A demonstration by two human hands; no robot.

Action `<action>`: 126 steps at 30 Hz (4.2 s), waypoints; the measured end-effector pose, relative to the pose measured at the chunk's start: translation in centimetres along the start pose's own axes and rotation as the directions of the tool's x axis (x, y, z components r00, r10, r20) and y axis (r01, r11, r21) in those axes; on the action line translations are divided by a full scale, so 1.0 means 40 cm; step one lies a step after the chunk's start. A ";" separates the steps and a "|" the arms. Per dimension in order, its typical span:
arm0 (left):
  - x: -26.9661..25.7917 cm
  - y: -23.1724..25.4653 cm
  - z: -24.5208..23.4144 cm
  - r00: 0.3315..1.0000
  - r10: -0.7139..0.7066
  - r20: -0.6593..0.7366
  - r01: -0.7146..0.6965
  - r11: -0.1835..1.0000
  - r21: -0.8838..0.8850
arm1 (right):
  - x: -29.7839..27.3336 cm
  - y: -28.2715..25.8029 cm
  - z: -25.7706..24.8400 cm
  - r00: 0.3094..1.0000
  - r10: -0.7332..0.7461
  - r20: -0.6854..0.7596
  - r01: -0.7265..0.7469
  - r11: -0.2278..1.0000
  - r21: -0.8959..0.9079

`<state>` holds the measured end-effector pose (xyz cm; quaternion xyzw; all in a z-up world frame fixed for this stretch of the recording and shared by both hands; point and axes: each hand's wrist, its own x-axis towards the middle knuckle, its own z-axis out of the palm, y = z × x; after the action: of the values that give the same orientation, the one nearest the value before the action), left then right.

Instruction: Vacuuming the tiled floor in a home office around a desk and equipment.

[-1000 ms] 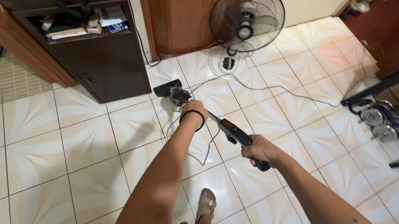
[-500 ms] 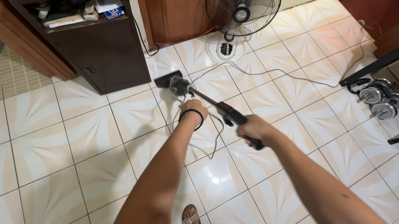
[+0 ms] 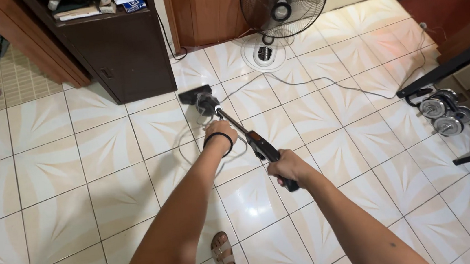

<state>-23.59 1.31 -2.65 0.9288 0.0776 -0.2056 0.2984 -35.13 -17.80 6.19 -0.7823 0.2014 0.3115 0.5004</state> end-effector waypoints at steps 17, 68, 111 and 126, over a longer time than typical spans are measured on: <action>-0.281 0.058 0.141 0.974 0.136 0.181 -0.159 0.980 0.119 | -0.353 0.222 -0.084 0.996 0.078 -0.033 -0.081 0.995 -0.067; -0.437 -0.147 0.097 0.800 0.428 0.422 -0.501 0.862 0.077 | -0.447 0.212 0.346 0.904 0.178 -0.389 -0.165 0.984 0.067; 0.059 -0.365 -0.256 0.892 0.429 0.146 -0.391 0.891 -0.230 | -0.050 -0.127 0.644 0.756 0.259 -0.601 -0.158 0.964 0.216; 0.043 -0.367 -0.216 0.867 0.474 0.156 -0.393 0.841 -0.372 | -0.038 -0.135 0.649 0.680 0.332 -0.654 -0.183 0.940 0.287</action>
<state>-23.05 18.30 -4.66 0.8270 -0.1399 -0.2278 0.4946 -40.26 8.07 2.86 -0.7510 0.5126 0.0417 0.4142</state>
